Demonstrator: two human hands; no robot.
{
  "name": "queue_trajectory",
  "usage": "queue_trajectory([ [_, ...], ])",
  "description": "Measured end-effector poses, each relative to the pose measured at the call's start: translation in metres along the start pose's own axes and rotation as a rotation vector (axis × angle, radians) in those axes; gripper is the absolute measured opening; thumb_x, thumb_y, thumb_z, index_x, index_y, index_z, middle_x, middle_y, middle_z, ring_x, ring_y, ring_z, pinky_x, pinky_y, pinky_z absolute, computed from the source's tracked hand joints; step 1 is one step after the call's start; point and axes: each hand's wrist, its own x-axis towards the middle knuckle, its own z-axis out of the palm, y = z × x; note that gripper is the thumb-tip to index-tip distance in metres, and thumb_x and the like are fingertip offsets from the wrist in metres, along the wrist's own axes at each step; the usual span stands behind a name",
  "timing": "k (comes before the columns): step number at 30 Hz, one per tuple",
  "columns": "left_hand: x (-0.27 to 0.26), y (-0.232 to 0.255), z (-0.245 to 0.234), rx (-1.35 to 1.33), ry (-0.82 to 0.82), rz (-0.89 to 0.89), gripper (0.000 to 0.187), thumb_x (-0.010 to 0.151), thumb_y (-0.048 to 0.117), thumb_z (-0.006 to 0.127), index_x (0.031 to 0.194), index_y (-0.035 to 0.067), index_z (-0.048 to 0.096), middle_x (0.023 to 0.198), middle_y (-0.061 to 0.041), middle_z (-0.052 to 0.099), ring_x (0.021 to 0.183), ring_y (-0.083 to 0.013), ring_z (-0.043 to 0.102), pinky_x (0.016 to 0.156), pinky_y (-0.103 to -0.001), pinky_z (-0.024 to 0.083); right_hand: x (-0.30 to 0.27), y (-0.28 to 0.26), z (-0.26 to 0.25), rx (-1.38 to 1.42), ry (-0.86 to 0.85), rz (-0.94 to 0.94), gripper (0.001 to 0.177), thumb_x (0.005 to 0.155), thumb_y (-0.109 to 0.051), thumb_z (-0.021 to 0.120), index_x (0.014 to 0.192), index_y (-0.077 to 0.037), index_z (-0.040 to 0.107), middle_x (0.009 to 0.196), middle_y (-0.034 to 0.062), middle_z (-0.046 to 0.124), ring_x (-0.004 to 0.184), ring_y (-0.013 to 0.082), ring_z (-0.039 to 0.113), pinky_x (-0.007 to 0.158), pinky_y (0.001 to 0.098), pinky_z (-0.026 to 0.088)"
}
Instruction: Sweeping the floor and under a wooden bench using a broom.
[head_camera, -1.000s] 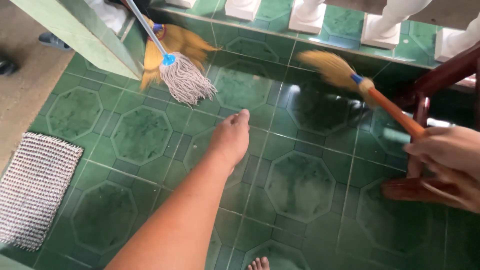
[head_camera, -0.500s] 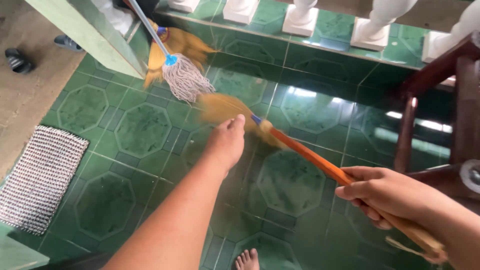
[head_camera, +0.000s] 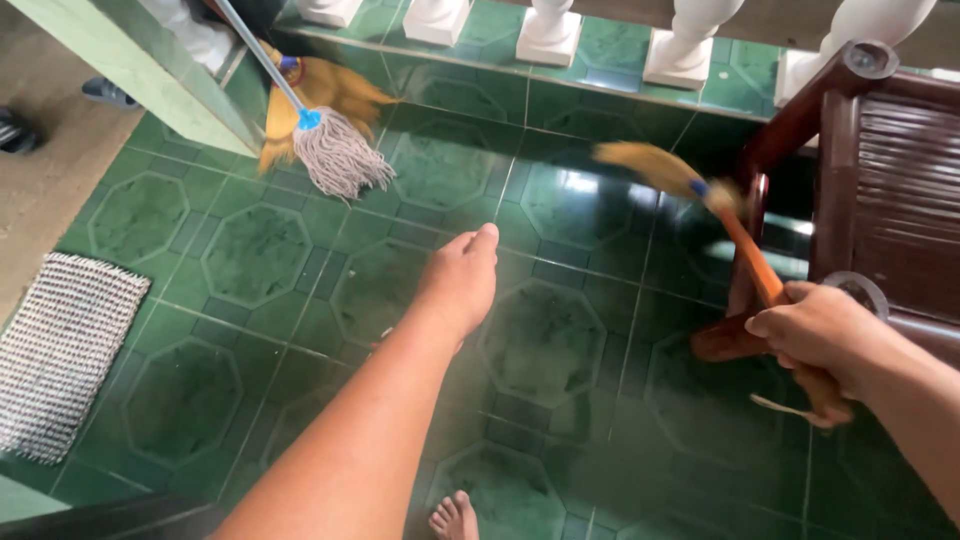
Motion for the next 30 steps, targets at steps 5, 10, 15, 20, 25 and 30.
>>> queue_trajectory([
  [5,-0.003,-0.015,-0.006,-0.03,0.019,-0.02,0.052,0.095,0.048,0.049,0.119,0.007,0.069,0.112,-0.01,0.076,0.104,-0.0253,0.069,0.092,-0.038,0.051,-0.011,-0.004,0.039,0.257,-0.13,0.256,0.02,0.097,-0.016,0.067,0.099,-0.001,0.054,0.068,0.008,0.043,0.046,0.0201,0.037,0.04,0.0399,0.033],
  [10,-0.013,-0.028,-0.016,-0.009,0.065,-0.05,0.053,0.098,0.048,0.047,0.115,0.004,0.07,0.11,-0.011,0.076,0.103,-0.0263,0.069,0.092,-0.039,0.05,-0.054,-0.03,0.103,0.134,-0.392,0.06,0.019,0.091,-0.018,0.069,0.087,0.0,0.062,0.068,0.0091,0.053,0.052,0.0219,0.05,0.044,0.0378,0.043],
  [15,-0.02,-0.031,-0.031,-0.033,0.103,-0.042,0.051,0.097,0.047,0.048,0.116,0.005,0.069,0.108,-0.009,0.075,0.103,-0.026,0.069,0.092,-0.039,0.05,-0.116,-0.078,0.091,0.178,-0.458,-0.054,0.016,0.092,-0.018,0.066,0.097,-0.002,0.064,0.072,0.006,0.053,0.057,0.017,0.049,0.049,0.0329,0.045],
  [20,-0.027,-0.035,-0.053,-0.049,0.137,-0.058,0.055,0.097,0.048,0.047,0.117,0.003,0.071,0.111,-0.011,0.076,0.106,-0.0274,0.07,0.094,-0.039,0.051,-0.135,-0.103,0.048,0.134,-0.412,-0.053,0.022,0.098,-0.023,0.066,0.107,-0.003,0.065,0.073,0.0057,0.05,0.055,0.0158,0.043,0.05,0.0307,0.042],
  [25,-0.029,-0.046,-0.074,-0.103,0.197,-0.093,0.054,0.097,0.048,0.045,0.123,0.006,0.067,0.119,-0.009,0.074,0.112,-0.027,0.068,0.096,-0.04,0.05,-0.106,-0.104,0.031,0.195,-0.135,-0.012,0.017,0.098,-0.021,0.064,0.109,-0.008,0.062,0.073,0.0054,0.05,0.055,0.0153,0.042,0.052,0.0299,0.041],
  [30,-0.037,-0.054,-0.096,-0.127,0.227,-0.143,0.054,0.097,0.048,0.045,0.121,0.006,0.069,0.118,-0.01,0.074,0.111,-0.0282,0.067,0.096,-0.041,0.05,-0.065,-0.094,0.04,0.187,0.011,0.088,0.022,0.104,-0.024,0.062,0.106,-0.003,0.057,0.074,0.007,0.05,0.055,0.0178,0.045,0.05,0.0331,0.044],
])
